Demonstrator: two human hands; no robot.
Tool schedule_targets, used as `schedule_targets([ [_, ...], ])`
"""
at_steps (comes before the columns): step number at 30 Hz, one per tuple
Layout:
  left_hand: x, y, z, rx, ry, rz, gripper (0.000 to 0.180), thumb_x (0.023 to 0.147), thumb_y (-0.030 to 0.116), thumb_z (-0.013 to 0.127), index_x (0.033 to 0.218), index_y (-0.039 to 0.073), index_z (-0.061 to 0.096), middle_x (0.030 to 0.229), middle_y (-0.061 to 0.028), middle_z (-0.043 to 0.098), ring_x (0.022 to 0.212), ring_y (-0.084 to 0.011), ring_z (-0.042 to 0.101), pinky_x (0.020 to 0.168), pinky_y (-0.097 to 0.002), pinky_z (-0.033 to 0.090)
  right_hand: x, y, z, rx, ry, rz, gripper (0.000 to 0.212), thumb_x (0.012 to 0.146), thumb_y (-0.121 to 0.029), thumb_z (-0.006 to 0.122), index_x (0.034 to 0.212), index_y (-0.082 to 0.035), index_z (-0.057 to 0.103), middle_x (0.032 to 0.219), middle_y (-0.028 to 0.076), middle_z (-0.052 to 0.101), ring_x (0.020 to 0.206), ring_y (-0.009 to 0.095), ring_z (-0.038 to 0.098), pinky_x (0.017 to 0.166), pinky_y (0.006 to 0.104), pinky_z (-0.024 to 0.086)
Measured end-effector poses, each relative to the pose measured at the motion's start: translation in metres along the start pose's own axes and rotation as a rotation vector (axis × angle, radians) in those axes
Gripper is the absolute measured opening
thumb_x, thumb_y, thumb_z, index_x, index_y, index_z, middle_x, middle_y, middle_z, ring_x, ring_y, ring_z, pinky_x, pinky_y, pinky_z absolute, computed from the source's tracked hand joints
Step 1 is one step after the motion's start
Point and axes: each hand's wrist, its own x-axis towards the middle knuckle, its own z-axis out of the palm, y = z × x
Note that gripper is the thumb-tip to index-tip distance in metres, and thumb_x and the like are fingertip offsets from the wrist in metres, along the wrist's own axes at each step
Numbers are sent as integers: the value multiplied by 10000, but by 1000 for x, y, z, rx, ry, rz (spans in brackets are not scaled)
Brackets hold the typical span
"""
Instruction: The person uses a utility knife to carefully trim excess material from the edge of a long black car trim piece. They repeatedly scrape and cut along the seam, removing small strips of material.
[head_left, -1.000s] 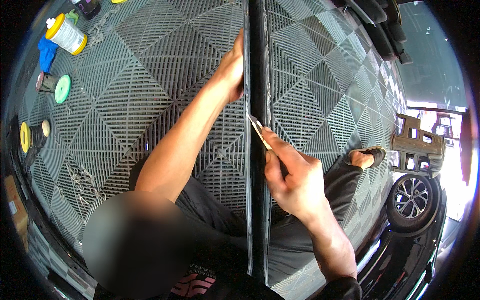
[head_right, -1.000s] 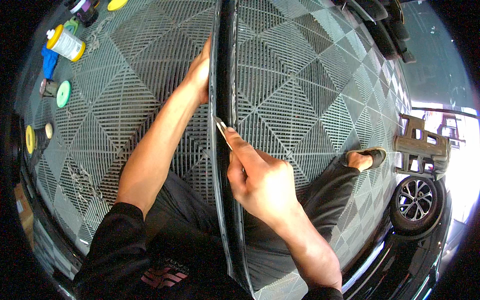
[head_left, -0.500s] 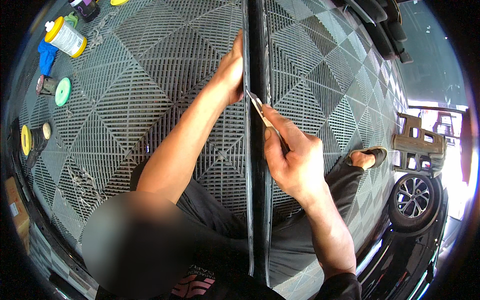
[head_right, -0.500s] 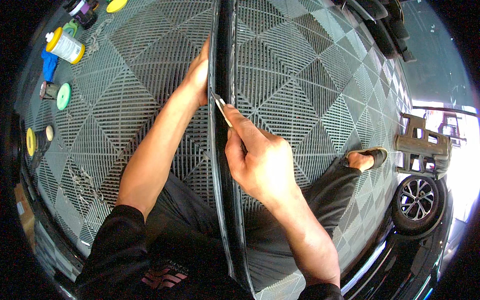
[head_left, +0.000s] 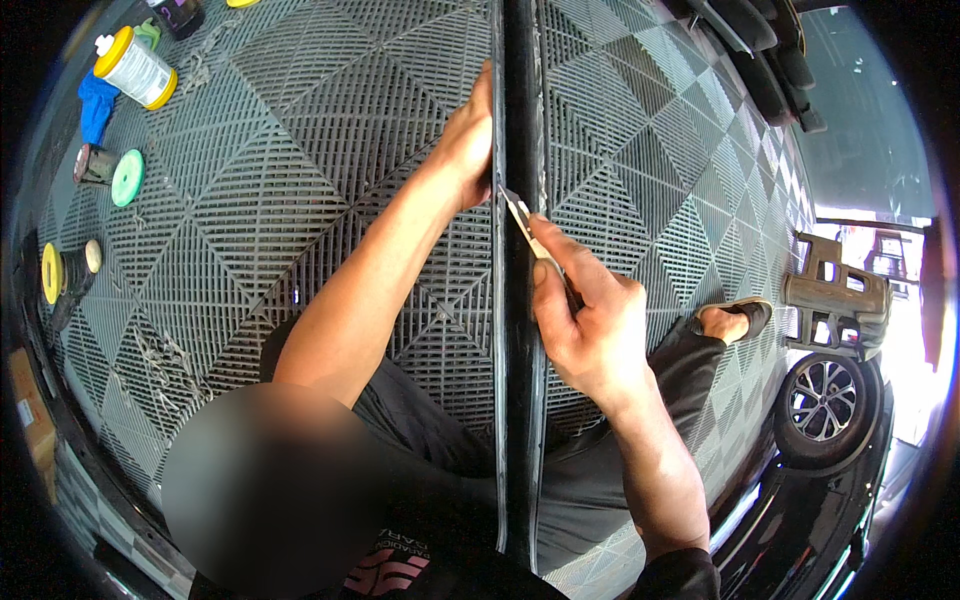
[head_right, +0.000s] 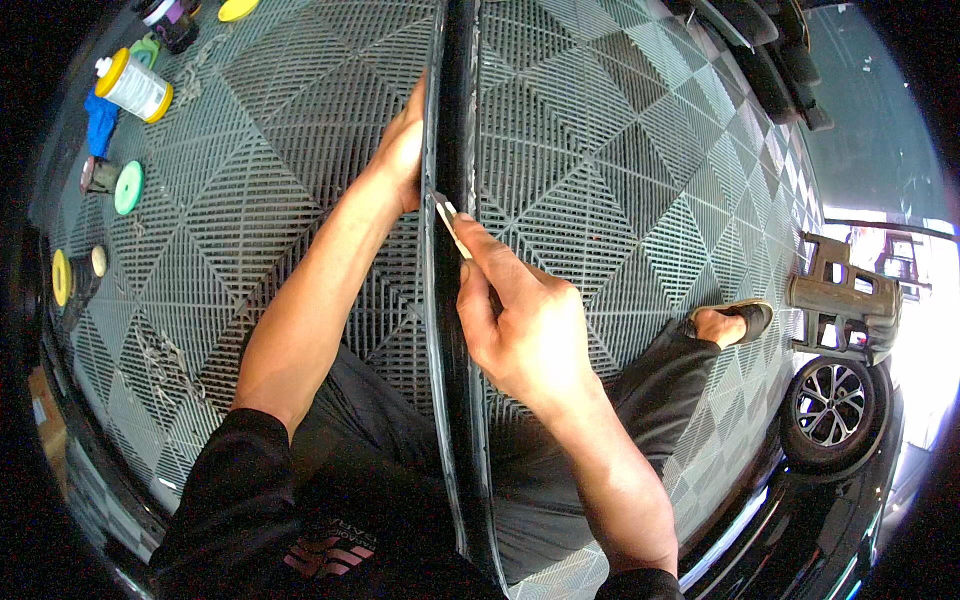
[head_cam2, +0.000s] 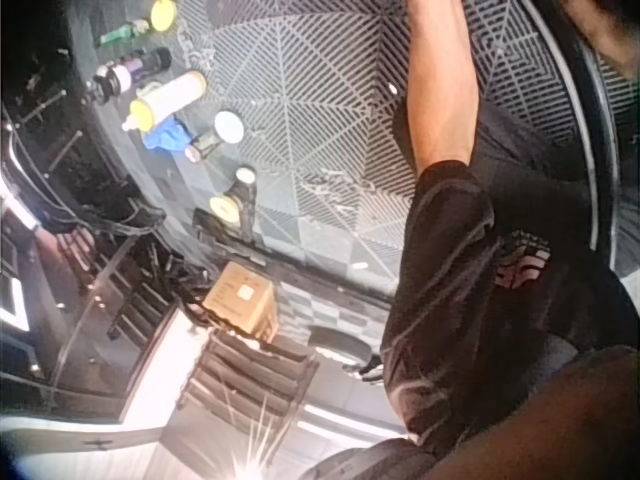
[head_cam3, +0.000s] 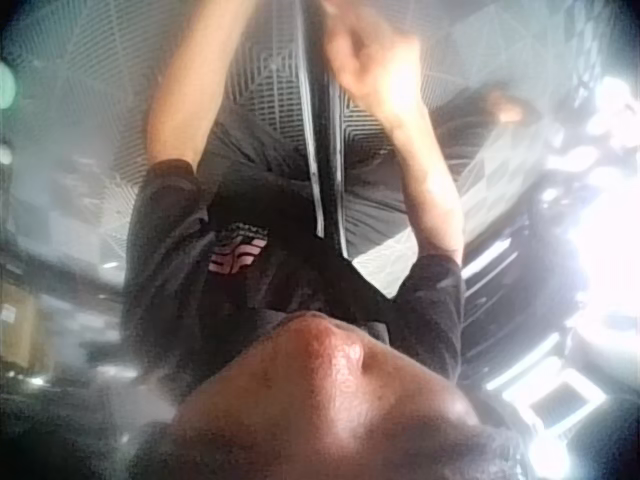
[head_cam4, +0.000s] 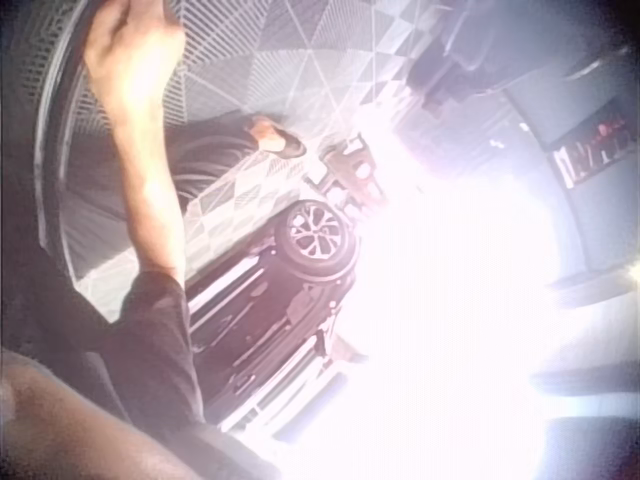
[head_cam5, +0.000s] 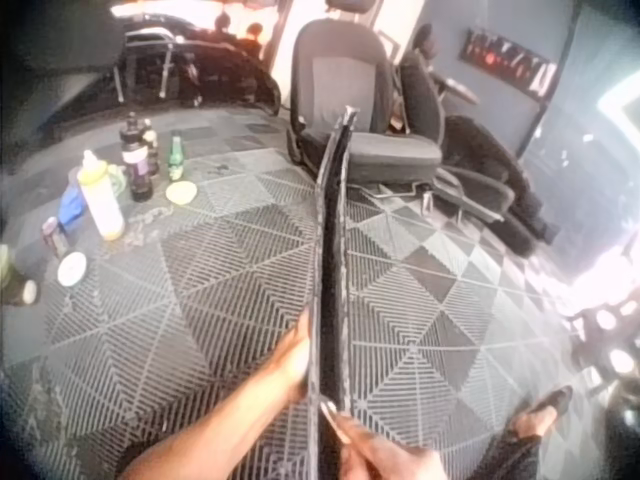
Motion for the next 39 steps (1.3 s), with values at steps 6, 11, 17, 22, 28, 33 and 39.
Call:
schedule_targets([
  [6,1,-2,-1,0,-33,9,586,1086,573,383,1473,135,423,823,-14,581,604,-93,580,464,-281,509,3,5,0,-32,29,-98,348,959,-7,609,1301,33,664,806,127,735,587,85,666,575,244,534],
  [11,4,-3,-4,10,-96,41,609,1098,453,432,1627,253,205,908,-33,591,637,-97,591,479,-292,534,4,3,-4,9,-13,-46,347,961,-6,609,1302,23,667,753,108,715,588,83,666,563,243,524],
  [17,4,-4,-2,0,-62,53,565,1101,431,441,1609,262,259,917,-23,589,655,-96,587,509,-291,535,1,-2,1,79,18,23,357,948,-20,627,1303,-6,660,859,168,731,626,205,719,564,313,557],
  [22,-1,-2,0,20,-41,64,533,1104,452,433,1559,192,339,893,-20,592,664,-99,580,543,-291,531,1,0,3,87,39,-2,350,953,-29,630,1300,-8,661,907,176,745,651,207,730,596,310,571],
  [28,3,-2,-1,-26,-41,27,529,1098,469,447,1554,216,356,891,-19,589,685,-102,590,550,-305,542,2,2,0,24,26,-54,330,973,-27,616,1296,22,667,944,160,764,664,113,711,633,261,559],
  [33,-3,0,2,19,-46,69,533,1101,435,449,1571,219,323,968,-36,586,713,-105,597,567,-306,571,2,-4,-5,6,-33,17,325,964,-12,612,1281,28,672,1015,195,770,735,148,756,672,270,583],
  [39,0,0,-1,-5,-55,40,551,1098,439,454,1570,188,321,962,-37,593,715,-103,599,588,-301,576,-3,-8,-2,-44,-21,-14,329,953,-4,613,1275,38,669,1054,215,763,803,204,783,700,285,598],
])
